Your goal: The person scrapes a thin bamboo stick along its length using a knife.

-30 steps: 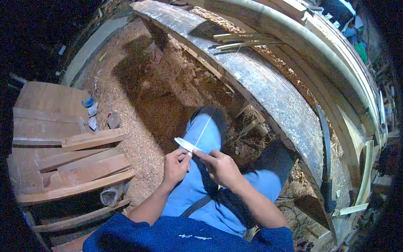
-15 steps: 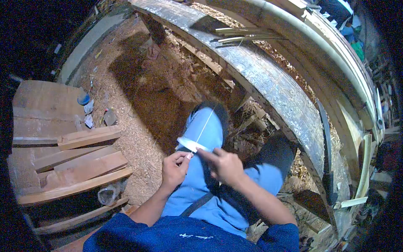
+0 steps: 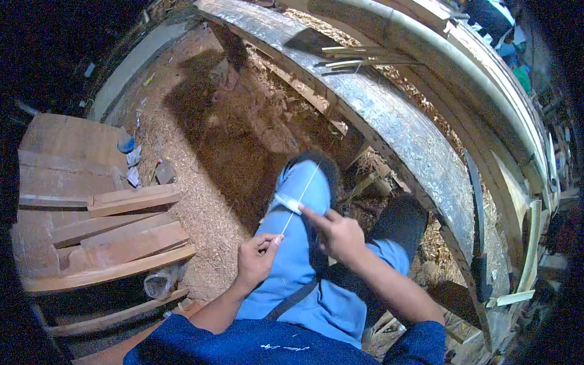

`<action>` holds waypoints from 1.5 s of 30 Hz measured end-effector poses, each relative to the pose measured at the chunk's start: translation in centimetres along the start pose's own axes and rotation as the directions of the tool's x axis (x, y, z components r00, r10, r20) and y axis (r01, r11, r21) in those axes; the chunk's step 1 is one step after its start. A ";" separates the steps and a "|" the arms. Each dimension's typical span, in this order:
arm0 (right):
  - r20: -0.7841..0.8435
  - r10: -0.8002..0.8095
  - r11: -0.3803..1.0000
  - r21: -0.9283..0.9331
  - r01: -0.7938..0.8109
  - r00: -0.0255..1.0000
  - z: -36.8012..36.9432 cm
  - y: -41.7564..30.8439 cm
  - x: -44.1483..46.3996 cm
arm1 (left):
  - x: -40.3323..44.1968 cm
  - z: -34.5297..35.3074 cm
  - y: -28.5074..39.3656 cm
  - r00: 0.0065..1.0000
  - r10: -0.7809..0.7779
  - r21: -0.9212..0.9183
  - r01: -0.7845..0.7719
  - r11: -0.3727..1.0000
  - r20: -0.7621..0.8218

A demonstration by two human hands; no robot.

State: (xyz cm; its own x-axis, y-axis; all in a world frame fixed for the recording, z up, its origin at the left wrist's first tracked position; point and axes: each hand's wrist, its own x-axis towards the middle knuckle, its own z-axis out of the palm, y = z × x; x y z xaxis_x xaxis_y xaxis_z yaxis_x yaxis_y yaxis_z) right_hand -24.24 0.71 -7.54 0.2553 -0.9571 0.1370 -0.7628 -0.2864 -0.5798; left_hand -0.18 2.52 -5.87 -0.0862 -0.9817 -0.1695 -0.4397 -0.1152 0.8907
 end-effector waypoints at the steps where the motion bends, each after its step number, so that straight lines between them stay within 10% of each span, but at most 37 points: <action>1: 0.028 -0.011 0.999 -0.038 0.012 1.000 0.2 -0.1 -0.4 | 0.0 0.3 -0.4 1.000 0.005 -0.029 -0.006 1.000 -0.021; 6: 0.189 -0.136 0.984 -0.087 0.155 0.972 -0.8 -2.8 -0.9 | 0.2 0.7 -0.5 0.991 0.099 0.038 -0.096 0.995 -0.086; 10: 0.019 0.135 0.986 -0.099 -0.132 0.991 -1.9 2.9 2.9 | -0.1 0.7 -0.3 0.998 0.026 -0.020 -0.027 0.999 -0.061; 17: 0.453 -0.136 0.971 -0.117 0.210 0.881 -2.5 -1.5 2.2 | -1.4 -1.2 1.8 0.994 -0.108 0.115 0.107 0.988 0.004; 20: -0.002 0.006 0.997 0.082 -0.006 1.000 -0.8 3.9 4.1 | -1.6 -1.0 1.1 0.998 -0.047 0.108 0.051 0.993 -0.040; 24: 0.372 -0.206 0.956 -0.121 0.267 0.905 -0.5 -0.9 0.8 | -1.2 -0.1 0.6 0.997 -0.054 0.072 0.058 0.996 -0.047; 32: 0.059 0.040 0.983 -0.180 -0.029 0.997 -2.1 1.9 4.2 | -0.8 0.6 0.1 0.994 0.022 -0.043 -0.027 0.999 -0.111; 34: 0.410 -0.169 0.960 -0.137 0.243 0.897 -1.7 -0.4 2.6 | -0.7 0.6 -0.1 0.994 0.029 -0.055 -0.034 0.998 -0.101; 36: 0.384 -0.258 0.945 -0.091 0.314 0.887 -1.5 -1.6 1.6 | -0.5 0.1 -0.1 0.994 0.022 -0.060 -0.029 0.998 -0.109; 40: -0.028 0.068 0.995 0.069 -0.066 0.997 -1.6 4.0 5.4 | -1.4 -0.8 1.2 0.999 0.021 0.048 -0.019 0.999 -0.048; 45: 0.394 -0.112 0.973 -0.143 0.181 0.912 -1.2 0.0 2.5 | -2.2 -2.2 1.8 1.000 0.000 0.111 -0.002 0.994 0.018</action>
State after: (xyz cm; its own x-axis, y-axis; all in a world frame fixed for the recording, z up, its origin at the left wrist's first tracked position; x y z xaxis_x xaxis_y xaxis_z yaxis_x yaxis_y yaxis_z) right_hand -24.28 -1.72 -6.22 0.5521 -0.8241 -0.1262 -0.7810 -0.4583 -0.4243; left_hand 1.17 4.12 -2.96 -0.1027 -0.9788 -0.1773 -0.5363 -0.0957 0.8386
